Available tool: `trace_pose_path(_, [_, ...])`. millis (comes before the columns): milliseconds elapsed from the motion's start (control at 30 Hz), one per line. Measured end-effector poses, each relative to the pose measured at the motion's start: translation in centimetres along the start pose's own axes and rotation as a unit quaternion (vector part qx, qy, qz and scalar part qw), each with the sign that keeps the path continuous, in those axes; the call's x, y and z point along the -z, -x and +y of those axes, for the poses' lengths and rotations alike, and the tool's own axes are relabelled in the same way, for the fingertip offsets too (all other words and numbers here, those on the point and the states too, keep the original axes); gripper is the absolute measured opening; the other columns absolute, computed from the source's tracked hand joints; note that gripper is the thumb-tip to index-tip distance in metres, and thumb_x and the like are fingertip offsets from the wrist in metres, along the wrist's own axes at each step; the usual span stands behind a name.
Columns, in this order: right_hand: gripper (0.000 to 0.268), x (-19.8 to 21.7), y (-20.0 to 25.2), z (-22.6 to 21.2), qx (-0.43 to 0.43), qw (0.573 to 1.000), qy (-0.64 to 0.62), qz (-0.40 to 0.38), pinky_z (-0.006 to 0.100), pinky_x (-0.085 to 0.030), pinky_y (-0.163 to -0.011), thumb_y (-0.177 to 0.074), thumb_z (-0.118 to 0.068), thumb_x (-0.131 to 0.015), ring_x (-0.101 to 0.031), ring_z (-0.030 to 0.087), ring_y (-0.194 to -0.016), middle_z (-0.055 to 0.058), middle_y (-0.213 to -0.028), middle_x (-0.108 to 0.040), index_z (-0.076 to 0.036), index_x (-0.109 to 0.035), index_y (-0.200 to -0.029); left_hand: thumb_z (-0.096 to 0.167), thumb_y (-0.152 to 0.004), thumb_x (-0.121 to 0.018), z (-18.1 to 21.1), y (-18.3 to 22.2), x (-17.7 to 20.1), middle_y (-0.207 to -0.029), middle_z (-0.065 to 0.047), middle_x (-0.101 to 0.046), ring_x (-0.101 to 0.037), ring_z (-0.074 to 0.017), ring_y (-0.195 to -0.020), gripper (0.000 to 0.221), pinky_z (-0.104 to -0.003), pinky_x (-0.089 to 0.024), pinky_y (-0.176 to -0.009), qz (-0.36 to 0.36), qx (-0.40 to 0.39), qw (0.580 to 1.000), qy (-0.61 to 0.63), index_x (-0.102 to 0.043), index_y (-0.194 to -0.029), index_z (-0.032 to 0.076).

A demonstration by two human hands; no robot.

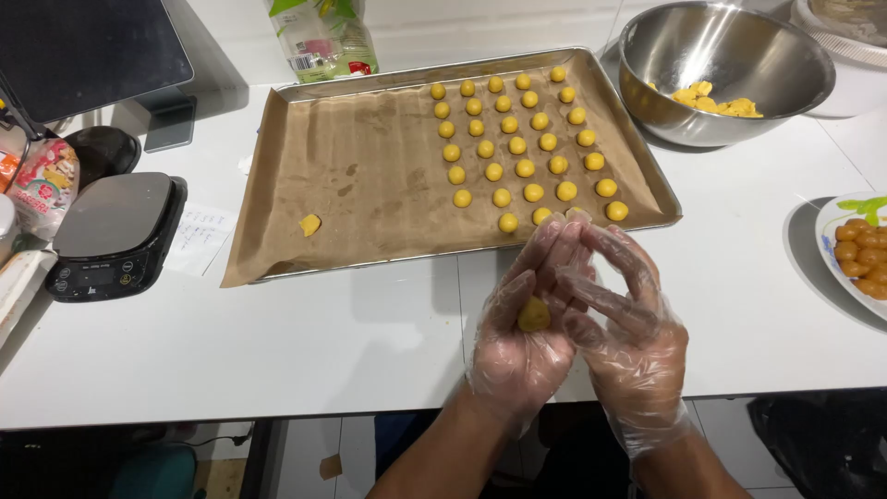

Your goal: Preparing filled cookies by flattening dough, adding filling, rolling into balls, and arranging them on a baking tray

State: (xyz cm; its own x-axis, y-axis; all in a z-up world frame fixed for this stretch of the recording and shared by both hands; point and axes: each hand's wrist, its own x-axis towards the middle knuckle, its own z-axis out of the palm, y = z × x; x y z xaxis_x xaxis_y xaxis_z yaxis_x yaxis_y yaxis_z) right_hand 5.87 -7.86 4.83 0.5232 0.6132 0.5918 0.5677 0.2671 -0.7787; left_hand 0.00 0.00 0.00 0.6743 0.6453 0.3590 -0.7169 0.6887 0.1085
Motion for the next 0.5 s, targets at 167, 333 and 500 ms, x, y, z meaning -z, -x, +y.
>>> trace_pose_path(167, [0.017, 0.2, 0.3, 2.2, 0.056, 0.995, 0.081, -0.015, 0.042, -0.035, -0.131, -0.084, -0.02, -0.079, -0.027, 0.029, -0.158, 0.018, -0.16, -0.04, -0.015, -0.078, -0.1, 0.022, -0.108, -0.055, -0.2, 0.1, -0.3, -0.167, -0.017, -0.034, -0.024, -0.0308, -0.161, 0.051, -0.04, -0.018, -0.131, -0.011, 0.014, 0.998, -0.064, -0.044, -0.156, 0.01])
trace_pose_path(333, [0.016, 0.4, 0.1, 1.1, -0.056, 0.998, 0.036, 0.004, 0.035, -0.036, -0.126, -0.088, -0.027, -0.074, -0.034, 0.023, -0.157, 0.008, -0.162, -0.044, -0.012, -0.078, -0.088, 0.022, -0.108, -0.055, -0.3, 0.1, -0.2, -0.167, -0.021, -0.032, -0.029, -0.0312, -0.159, 0.051, -0.041, -0.024, -0.129, -0.014, -0.003, 0.998, -0.066, -0.045, -0.155, 0.007])
trace_pose_path(500, [0.037, 1.3, 0.4, 4.0, 0.056, 0.991, 0.104, -0.055, 0.053, -0.028, -0.133, -0.081, -0.044, -0.073, -0.017, 0.036, -0.163, 0.018, -0.172, -0.024, -0.02, -0.076, -0.109, 0.027, -0.11, -0.043, 0.0, 0.0, -0.6, -0.17, -0.014, -0.031, -0.025, -0.0297, -0.161, 0.052, -0.041, -0.019, -0.134, -0.01, 0.052, 0.998, 0.031, -0.039, -0.159, 0.008])
